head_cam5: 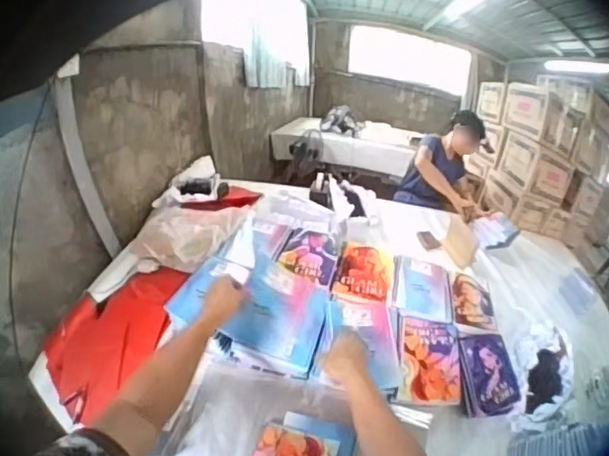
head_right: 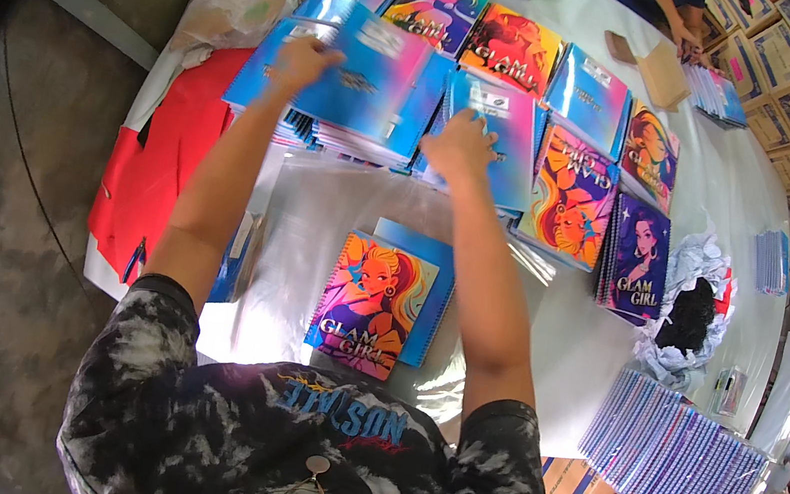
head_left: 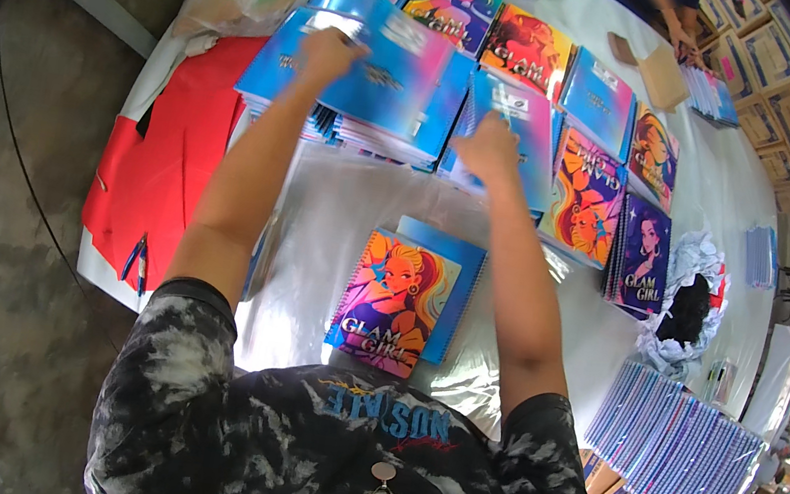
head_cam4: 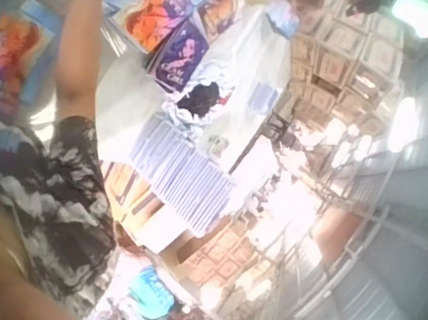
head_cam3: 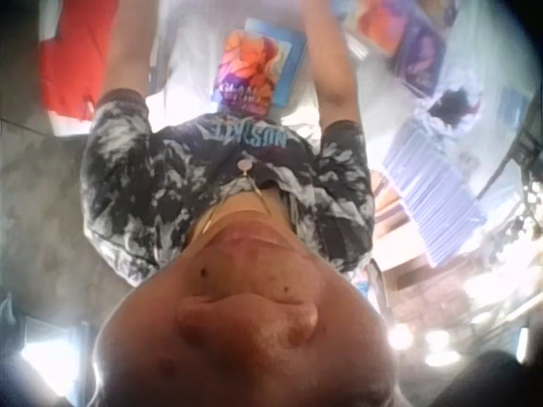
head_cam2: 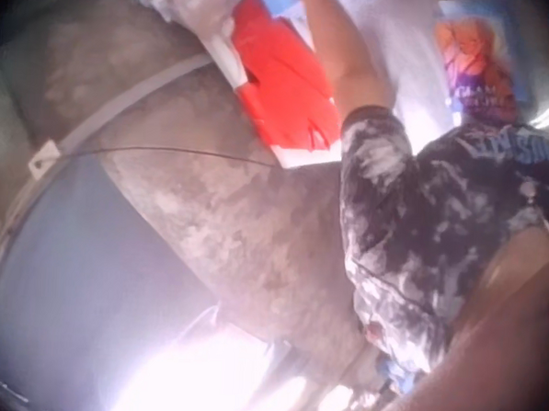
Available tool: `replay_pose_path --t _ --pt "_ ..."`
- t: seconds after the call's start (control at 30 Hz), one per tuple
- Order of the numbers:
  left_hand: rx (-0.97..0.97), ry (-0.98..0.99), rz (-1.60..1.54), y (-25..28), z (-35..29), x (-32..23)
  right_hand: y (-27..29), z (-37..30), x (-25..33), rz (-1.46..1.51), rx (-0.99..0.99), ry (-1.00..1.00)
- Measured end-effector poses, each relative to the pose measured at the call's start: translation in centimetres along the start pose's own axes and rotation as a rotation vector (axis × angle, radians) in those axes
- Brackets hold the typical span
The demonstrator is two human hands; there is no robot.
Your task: The person repeatedly picks up stacks of spiral-bound notebooks, places them into clear plastic bags, and seals the bags. The person then stacks the packaged notebooks on the table.
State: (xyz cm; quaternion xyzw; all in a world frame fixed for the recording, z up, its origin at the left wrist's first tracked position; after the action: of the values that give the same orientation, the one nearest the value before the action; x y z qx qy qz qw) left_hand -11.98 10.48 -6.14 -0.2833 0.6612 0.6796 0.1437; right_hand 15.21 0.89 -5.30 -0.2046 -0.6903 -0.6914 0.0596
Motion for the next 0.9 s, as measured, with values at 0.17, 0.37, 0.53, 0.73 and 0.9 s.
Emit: replay_pose_path --t 0.17,0.37,0.53,0.73,0.9 --pt "-0.188 0.201 0.364 5.1 5.0 16.6 9.1 -4.3 -3.8 1.329 -0.277 0.089" --pt "-0.49 -0.238 -0.198 11.6 -10.1 0.5 4.4 -19.2 -7.9 1.379 -0.194 -0.033" --pt "-0.458 -0.027 -0.769 9.8 -26.9 -2.4 -2.7 -26.6 -11.1 0.917 -0.072 -0.176" --pt "-0.285 0.039 -0.206 -0.7 -33.7 6.2 -2.7 -27.7 -11.2 0.798 -0.028 -0.168" --pt "-0.332 -0.088 -0.429 9.6 -34.4 -3.6 -2.9 -27.8 -11.8 0.925 -0.047 -0.171"
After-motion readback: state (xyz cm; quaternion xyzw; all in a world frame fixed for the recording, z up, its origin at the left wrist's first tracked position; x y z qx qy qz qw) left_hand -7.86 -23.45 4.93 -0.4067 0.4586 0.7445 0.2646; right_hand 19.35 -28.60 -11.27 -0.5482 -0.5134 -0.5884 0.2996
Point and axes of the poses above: each hand's wrist, its own z-axis towards the middle knuckle, its own y-axis out of the back of the hand, x = y × z, the point moved 3 cm from there along z, towards the middle knuckle, and after that the axes turned 12 degrees about -x, right-handed, at the moved point
